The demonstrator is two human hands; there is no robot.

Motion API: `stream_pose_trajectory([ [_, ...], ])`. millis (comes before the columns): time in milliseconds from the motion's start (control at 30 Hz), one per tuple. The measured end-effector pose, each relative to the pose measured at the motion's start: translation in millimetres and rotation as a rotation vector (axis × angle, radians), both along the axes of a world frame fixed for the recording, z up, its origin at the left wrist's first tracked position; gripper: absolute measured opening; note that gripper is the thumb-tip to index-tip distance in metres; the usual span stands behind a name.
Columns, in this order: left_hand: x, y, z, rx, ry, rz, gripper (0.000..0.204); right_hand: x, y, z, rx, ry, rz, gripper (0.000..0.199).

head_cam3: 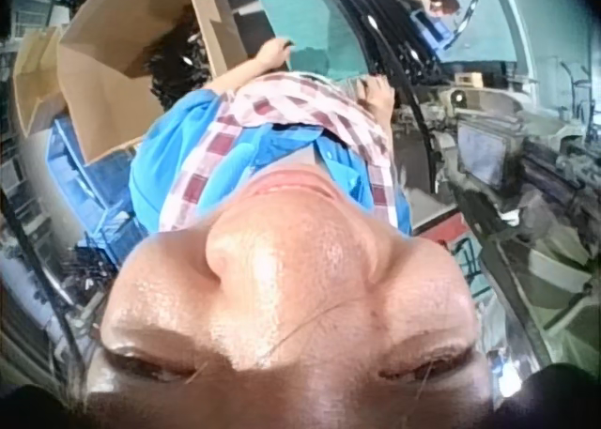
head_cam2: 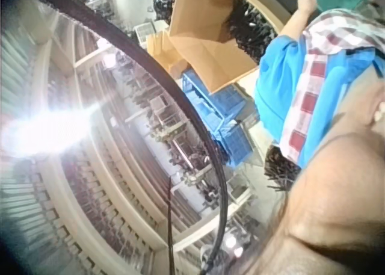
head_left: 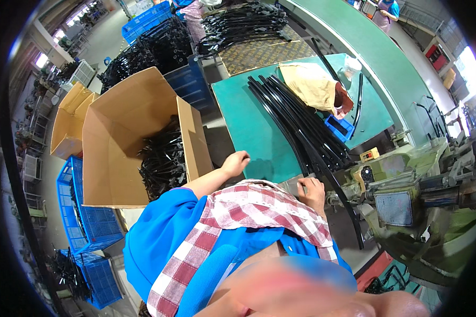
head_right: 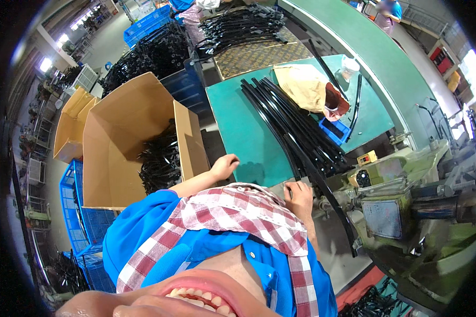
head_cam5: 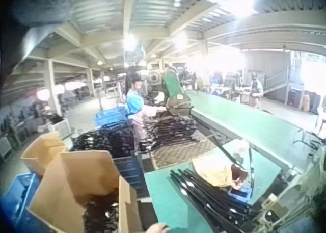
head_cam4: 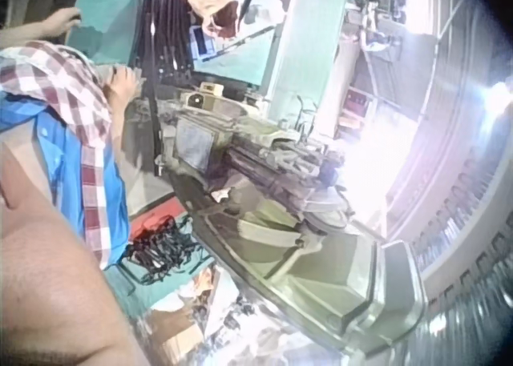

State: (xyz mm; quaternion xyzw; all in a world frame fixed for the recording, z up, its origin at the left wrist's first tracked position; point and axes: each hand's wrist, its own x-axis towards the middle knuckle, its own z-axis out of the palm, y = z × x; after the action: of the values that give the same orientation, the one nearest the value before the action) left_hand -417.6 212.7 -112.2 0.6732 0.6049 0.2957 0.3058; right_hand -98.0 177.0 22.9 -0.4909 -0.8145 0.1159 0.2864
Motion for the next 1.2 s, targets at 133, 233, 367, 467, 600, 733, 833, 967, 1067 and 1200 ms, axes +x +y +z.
stream_pose_trajectory([
  [133, 34.7, -0.3, -8.4, -0.040, 0.087, -0.301, 0.024, -2.3, -7.9, 10.8, 0.065, 0.007, 0.041, 0.019],
  [233, 32.3, -2.5, -39.5, -0.129, 0.185, -0.400, 0.027, -6.5, -13.6, 11.6, 0.012, 0.048, 0.040, 0.027],
  [367, 26.8, -2.9, -25.6, -0.147, 0.216, -0.473, 0.026, -9.0, -24.5, 3.5, -0.012, 0.013, 0.007, 0.028],
  [467, 28.4, -5.7, -28.5, -0.088, 0.279, -0.485, 0.027, -8.3, -32.3, -10.1, -0.027, 0.055, 0.007, 0.029],
  [600, 36.6, -12.4, -29.5, -0.051, 0.283, -0.464, 0.034, 5.0, -51.8, -21.2, -0.046, 0.027, -0.023, 0.031],
  [733, 56.0, -16.0, -32.2, -0.014, 0.391, -0.364, 0.038, 28.6, -72.7, -26.7, -0.049, 0.051, -0.070, 0.032],
  [833, 66.6, -22.0, -36.6, 0.077, 0.362, -0.424, 0.034, 40.4, -97.2, -18.4, -0.181, -0.010, -0.211, 0.025],
  [967, 79.5, -21.0, -35.1, 0.162, 0.360, -0.604, 0.031, 45.3, -116.3, -15.7, -0.232, -0.054, -0.292, 0.023],
  [1067, 83.3, -17.6, -40.4, 0.125, 0.352, -0.577, 0.030, 36.6, -114.1, -17.7, -0.252, -0.052, -0.274, 0.024],
  [1200, 85.1, -8.2, -37.0, -0.017, 0.282, -0.565, 0.026, 30.1, -96.5, -20.1, -0.263, -0.114, -0.202, 0.025],
])
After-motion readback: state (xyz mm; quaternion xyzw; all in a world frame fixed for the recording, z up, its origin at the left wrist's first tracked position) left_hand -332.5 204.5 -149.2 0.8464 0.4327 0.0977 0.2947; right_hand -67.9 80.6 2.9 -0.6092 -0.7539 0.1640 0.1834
